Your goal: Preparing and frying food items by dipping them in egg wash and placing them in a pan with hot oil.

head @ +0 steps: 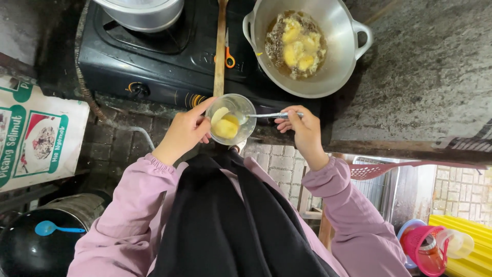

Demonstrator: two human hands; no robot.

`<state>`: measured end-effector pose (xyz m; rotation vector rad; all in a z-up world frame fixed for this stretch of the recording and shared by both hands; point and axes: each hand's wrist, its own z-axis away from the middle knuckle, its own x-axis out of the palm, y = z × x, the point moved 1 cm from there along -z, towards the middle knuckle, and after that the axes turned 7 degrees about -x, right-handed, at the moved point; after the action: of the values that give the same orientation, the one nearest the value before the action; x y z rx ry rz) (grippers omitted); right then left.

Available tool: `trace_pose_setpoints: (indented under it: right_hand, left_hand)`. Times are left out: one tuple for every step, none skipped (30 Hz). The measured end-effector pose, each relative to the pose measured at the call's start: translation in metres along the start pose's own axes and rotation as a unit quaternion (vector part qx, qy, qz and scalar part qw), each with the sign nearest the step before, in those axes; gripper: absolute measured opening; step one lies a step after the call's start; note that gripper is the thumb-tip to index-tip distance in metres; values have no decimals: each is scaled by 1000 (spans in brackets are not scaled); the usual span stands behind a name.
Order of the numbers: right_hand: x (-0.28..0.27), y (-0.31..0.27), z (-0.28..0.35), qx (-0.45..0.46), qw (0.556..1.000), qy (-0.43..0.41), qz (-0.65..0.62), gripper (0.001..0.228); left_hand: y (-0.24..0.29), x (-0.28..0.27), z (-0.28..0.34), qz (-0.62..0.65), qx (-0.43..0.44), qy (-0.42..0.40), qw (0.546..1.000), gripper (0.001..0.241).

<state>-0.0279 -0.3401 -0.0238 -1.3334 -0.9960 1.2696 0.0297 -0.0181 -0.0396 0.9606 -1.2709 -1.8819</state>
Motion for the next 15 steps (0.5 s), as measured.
trace_pose_setpoints:
  right_hand:
    - [0,-6,3,0,1000,-2,0,28]
    - [-1,-12,6,-29,1000,-1,5,27]
    - [-2,-18,9,-57,998,0,11,26]
    - [-3,-22,10,-57,998,-1,11,26]
    - [-4,-26,12,-117,991,-8,72,23]
    - [-5,-30,15,-175,976,-15,132,20]
    - [-5,-33,18,-174,976,-14,132,20]
    - [-5,-38,21,-215,951,-29,219,17]
    - [-5,-42,24,-253,918,-44,304,15]
    - [-1,-41,23,-253,918,-44,304,15]
    - [4,-43,23,-360,869,-67,333,13]
    - [9,-43,25,-462,807,-89,358,11]
    - [15,-56,26,-461,807,-88,358,11]
    - [23,-68,27,-499,772,-110,378,16]
    - [31,-80,28,-535,734,-132,397,22]
  left_hand:
    - [4,-1,2,1,-1,2,1000,56]
    - [7,-3,3,8,-4,6,1000,56]
    - [11,-4,4,15,-7,9,1000,57]
    - [12,-5,5,15,-7,10,1000,57]
    - [12,-6,5,18,-6,15,1000,56]
    - [13,-6,5,21,-6,19,1000,55]
    - [12,-7,5,21,-6,18,1000,55]
    - [12,-8,5,15,-3,10,1000,55]
    - [11,-9,4,10,1,2,1000,55]
    - [10,-9,4,10,0,1,1000,55]
    - [9,-8,4,-20,9,-1,1000,57]
    - [8,-7,4,-50,18,-3,999,58]
    - [13,-7,5,-50,18,-5,999,58]
    - [18,-7,5,-68,23,-20,997,58]
    - [22,-8,6,-86,28,-36,995,57]
